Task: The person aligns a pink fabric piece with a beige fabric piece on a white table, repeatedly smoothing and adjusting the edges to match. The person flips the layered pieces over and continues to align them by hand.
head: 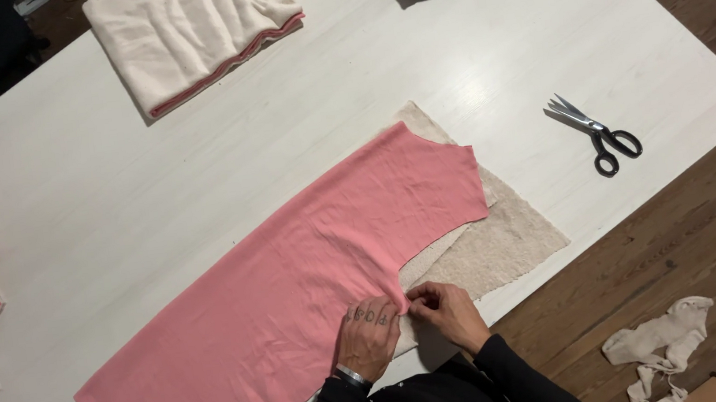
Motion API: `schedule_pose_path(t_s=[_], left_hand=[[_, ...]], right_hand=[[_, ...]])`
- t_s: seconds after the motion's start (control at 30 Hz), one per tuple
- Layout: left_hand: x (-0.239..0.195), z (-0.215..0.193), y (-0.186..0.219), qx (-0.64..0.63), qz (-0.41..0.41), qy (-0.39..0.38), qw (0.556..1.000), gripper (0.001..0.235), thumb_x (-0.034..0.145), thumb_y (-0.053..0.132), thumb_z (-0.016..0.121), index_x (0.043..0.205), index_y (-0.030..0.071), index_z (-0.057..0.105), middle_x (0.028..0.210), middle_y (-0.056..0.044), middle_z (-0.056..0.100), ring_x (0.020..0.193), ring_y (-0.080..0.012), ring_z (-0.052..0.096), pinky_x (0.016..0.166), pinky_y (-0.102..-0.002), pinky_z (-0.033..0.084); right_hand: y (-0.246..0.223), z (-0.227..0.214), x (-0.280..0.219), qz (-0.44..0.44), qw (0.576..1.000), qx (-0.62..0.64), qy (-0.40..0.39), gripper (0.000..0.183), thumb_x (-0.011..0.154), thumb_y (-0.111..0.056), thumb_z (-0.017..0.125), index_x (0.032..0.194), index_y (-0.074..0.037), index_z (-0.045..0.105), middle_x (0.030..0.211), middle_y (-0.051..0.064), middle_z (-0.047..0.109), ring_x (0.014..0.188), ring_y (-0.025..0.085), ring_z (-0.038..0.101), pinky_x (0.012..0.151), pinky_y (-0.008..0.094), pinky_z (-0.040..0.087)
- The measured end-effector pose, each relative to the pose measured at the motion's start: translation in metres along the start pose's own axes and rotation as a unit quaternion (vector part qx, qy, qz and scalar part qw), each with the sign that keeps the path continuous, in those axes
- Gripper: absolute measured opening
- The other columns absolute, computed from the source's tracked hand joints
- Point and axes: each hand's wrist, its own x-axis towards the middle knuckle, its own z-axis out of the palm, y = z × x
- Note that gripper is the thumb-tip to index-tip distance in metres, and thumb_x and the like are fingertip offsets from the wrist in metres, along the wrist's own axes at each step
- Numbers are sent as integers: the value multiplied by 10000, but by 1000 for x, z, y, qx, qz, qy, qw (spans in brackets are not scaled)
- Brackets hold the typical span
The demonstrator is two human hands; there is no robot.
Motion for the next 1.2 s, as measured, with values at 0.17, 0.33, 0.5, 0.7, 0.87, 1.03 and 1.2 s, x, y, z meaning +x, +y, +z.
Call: schedule_pose_path(t_s=[0.17, 0.33, 0.5, 0.7, 0.87, 1.03, 1.2], left_hand=[[2, -1, -4, -15, 57, -12, 998, 288, 911, 103, 638, 1177, -7, 642, 1244, -129, 652, 1160, -295, 613, 995, -462, 469], [-2, 0, -11, -13, 77, -25, 997, 228, 960, 118, 634, 1165, 19, 643, 1278, -114, 660, 1192, -280, 612, 1028, -453, 452], [-8, 4, -22, 7, 125, -30, 992, 381, 922, 108, 636, 1289, 7, 649, 1304, -115, 662, 1214, -275, 592, 1050, -468, 433], [-49, 17, -59, -21, 209, -124, 970, 397, 915, 140, 644, 1308, 84, 655, 1398, -68, 640, 1344, -282, 538, 1146, -489, 365], [-94, -26, -82, 22, -43, -12, 999, 455, 1036, 282, 503, 1463, 145, 578, 1549, -82, 534, 1456, -296, 452, 1206, -470, 286], [-189, -25, -119, 162, -255, 80, 950, 669, 956, 436, 504, 1550, 153, 384, 1620, -88, 368, 1506, -351, 300, 1201, -589, 203], [-234, -42, -143, 208, -426, 91, 876, 839, 881, 549, 521, 1606, 198, 290, 1696, -44, 238, 1558, -377, 165, 1179, -680, 109]], right_hand=[[-3, -4, 0, 10, 999, -43, -29, 257, 872, -172, 757, 1074, -17, 784, 846, 88, 815, 747, 135, 773, 712, 289, 605], [-5, -5, 2, 28, 997, -32, -62, 255, 868, -183, 743, 1051, -11, 794, 844, 90, 822, 740, 131, 775, 713, 287, 610], [-5, -5, 8, 43, 997, -38, -59, 274, 874, -211, 744, 1059, -15, 793, 834, 97, 821, 727, 136, 770, 697, 286, 602], [-23, -24, 10, 69, 994, -26, -78, 304, 892, -294, 744, 1044, -38, 809, 845, 88, 829, 717, 152, 776, 691, 286, 613], [-31, -58, 28, -85, 933, -305, 169, 405, 1022, -363, 583, 1384, -184, 619, 1289, 94, 721, 1045, 202, 728, 855, 362, 626], [-21, -83, 98, -313, 842, -411, 155, 643, 1062, -437, 418, 1625, -144, 312, 1691, 116, 302, 1557, 320, 272, 1235, 529, 256], [-36, -85, 126, -308, 826, -467, 71, 724, 1019, -558, 379, 1637, -201, 261, 1723, 25, 180, 1591, 278, 103, 1254, 579, 38]])
